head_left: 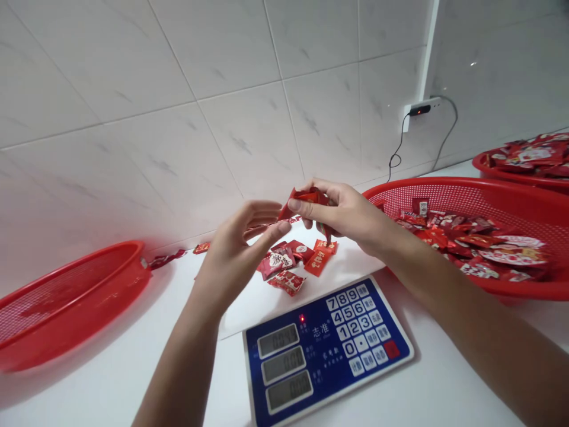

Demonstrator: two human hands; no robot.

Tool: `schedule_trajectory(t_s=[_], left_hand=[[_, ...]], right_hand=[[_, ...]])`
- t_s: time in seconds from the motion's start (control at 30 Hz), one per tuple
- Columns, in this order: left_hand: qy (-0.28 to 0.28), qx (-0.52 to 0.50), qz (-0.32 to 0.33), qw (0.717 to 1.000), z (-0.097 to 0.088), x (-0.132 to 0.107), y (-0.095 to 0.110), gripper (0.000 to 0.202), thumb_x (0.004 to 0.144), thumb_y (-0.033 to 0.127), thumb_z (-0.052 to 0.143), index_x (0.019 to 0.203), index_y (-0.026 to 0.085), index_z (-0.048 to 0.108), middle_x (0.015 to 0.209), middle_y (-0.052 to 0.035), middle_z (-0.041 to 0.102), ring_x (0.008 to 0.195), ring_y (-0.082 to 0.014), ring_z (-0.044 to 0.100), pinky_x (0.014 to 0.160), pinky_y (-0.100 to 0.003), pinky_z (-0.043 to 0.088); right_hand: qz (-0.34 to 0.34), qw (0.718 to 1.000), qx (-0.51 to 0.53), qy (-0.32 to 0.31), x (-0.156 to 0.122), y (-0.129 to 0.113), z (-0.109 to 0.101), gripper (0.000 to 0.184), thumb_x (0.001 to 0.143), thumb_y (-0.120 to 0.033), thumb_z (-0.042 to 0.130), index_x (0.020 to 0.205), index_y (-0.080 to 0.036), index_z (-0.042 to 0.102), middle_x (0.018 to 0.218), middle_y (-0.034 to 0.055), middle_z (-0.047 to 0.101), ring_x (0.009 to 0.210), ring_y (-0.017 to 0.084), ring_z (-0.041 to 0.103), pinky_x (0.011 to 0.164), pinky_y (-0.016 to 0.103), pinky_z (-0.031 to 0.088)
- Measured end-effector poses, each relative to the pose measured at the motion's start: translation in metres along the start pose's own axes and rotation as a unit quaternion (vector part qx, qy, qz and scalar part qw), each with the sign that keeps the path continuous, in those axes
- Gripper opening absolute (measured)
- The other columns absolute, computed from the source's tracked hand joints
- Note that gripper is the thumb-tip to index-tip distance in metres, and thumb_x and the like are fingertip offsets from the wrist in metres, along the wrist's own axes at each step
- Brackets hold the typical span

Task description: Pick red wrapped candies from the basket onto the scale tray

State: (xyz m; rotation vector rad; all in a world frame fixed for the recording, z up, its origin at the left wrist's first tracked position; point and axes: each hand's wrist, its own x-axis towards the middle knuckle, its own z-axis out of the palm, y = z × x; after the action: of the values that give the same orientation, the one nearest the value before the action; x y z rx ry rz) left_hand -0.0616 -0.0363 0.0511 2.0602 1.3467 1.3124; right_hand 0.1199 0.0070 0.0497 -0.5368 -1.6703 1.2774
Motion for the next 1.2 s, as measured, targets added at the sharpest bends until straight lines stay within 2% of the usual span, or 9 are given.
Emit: schedule_trajectory(t_s=[0.17, 0.47, 0.6, 0.73, 0.83, 1.0, 1.07, 1.13, 1.2], left_hand=[[0.037, 0.014, 0.035, 0.999, 0.012, -0.008, 0.017, 0.025, 0.081, 0.037, 0.073, 0.098, 0.022, 0.064, 0.093, -0.0014, 0.072, 0.089, -0.0170, 0.069, 0.078, -0.026, 0.055], [-0.008, -0.019, 0.023, 1.000, 0.009, -0.004, 0.011, 0.022, 0.087, 0.038, 0.065, 0.102, 0.023, 0.071, 0.092, -0.0027, 0.074, 0.085, -0.0160, 0.069, 0.076, -0.023, 0.054], [0.059, -0.007, 0.023, 0.998, 0.004, -0.003, 0.008, 0.017, 0.087, 0.036, 0.065, 0.093, 0.022, 0.072, 0.077, 0.0001, 0.072, 0.074, -0.0135, 0.068, 0.067, -0.020, 0.054], [0.120, 0.021, 0.026, 0.992, 0.001, -0.003, 0.005, 0.013, 0.087, 0.034, 0.065, 0.093, 0.023, 0.071, 0.078, 0.0008, 0.071, 0.073, -0.0146, 0.068, 0.067, -0.023, 0.055], [0.177, 0.146, 0.109, 0.967, 0.002, -0.004, 0.005, 0.010, 0.090, 0.029, 0.062, 0.093, 0.024, 0.070, 0.083, 0.0003, 0.069, 0.076, -0.0143, 0.065, 0.069, -0.026, 0.053], [0.173, 0.292, 0.288, 0.895, 0.009, -0.003, 0.000, 0.020, 0.093, 0.014, 0.055, 0.099, 0.024, 0.071, 0.102, -0.0045, 0.067, 0.091, -0.0154, 0.065, 0.077, -0.027, 0.052], [0.182, 0.240, 0.262, 0.917, 0.011, -0.001, -0.004, 0.023, 0.092, 0.013, 0.054, 0.106, 0.025, 0.068, 0.107, -0.0046, 0.066, 0.100, -0.0169, 0.064, 0.084, -0.030, 0.053], [0.199, 0.131, 0.169, 0.956, 0.010, 0.002, -0.007, 0.022, 0.091, 0.021, 0.058, 0.112, 0.025, 0.062, 0.105, -0.0042, 0.066, 0.100, -0.0182, 0.064, 0.083, -0.031, 0.054], [0.151, 0.009, 0.049, 0.987, 0.008, 0.004, -0.009, 0.024, 0.091, 0.040, 0.058, 0.105, 0.021, 0.063, 0.093, -0.0049, 0.067, 0.089, -0.0194, 0.066, 0.076, -0.032, 0.056]], right_hand=[[0.001, 0.997, 0.054, -0.053, -0.002, 0.001, 0.006, 0.029, 0.079, -0.043, 0.074, 0.085, -0.019, 0.059, 0.064, -0.0056, 0.050, 0.049, 0.005, 0.043, 0.040, 0.017, 0.031], [0.036, 0.991, 0.100, -0.075, 0.000, 0.000, 0.002, 0.026, 0.083, -0.037, 0.069, 0.075, -0.017, 0.056, 0.061, -0.0038, 0.051, 0.046, 0.005, 0.041, 0.039, 0.020, 0.030], [0.063, 0.988, 0.121, -0.074, 0.000, -0.003, 0.001, 0.016, 0.086, -0.032, 0.063, 0.084, -0.016, 0.058, 0.063, -0.0019, 0.056, 0.045, 0.006, 0.040, 0.040, 0.021, 0.029], [0.090, 0.994, 0.062, -0.003, 0.004, 0.002, -0.003, 0.011, 0.090, -0.028, 0.059, 0.093, -0.017, 0.058, 0.068, -0.0010, 0.060, 0.047, 0.006, 0.044, 0.042, 0.019, 0.031], [0.139, 0.989, 0.031, 0.025, 0.006, 0.006, -0.007, 0.025, 0.091, -0.040, 0.059, 0.087, -0.016, 0.059, 0.065, -0.0008, 0.056, 0.046, 0.005, 0.042, 0.042, 0.020, 0.029], [0.146, 0.981, 0.096, -0.084, 0.006, 0.011, -0.010, 0.038, 0.079, -0.054, 0.070, 0.079, -0.016, 0.061, 0.062, -0.0009, 0.053, 0.046, 0.007, 0.040, 0.041, 0.022, 0.025], [0.105, 0.987, 0.091, -0.079, 0.006, 0.012, -0.008, 0.033, 0.073, -0.044, 0.078, 0.073, -0.017, 0.058, 0.058, -0.0039, 0.049, 0.047, 0.007, 0.040, 0.042, 0.022, 0.026], [0.059, 0.996, 0.062, -0.040, 0.006, 0.013, -0.006, 0.030, 0.070, -0.035, 0.082, 0.068, -0.017, 0.058, 0.056, -0.0058, 0.047, 0.048, 0.007, 0.040, 0.045, 0.022, 0.029], [0.029, 0.999, 0.038, -0.005, 0.007, 0.014, -0.005, 0.026, 0.070, -0.030, 0.081, 0.069, -0.016, 0.060, 0.059, -0.0051, 0.051, 0.052, 0.007, 0.043, 0.048, 0.022, 0.033]])
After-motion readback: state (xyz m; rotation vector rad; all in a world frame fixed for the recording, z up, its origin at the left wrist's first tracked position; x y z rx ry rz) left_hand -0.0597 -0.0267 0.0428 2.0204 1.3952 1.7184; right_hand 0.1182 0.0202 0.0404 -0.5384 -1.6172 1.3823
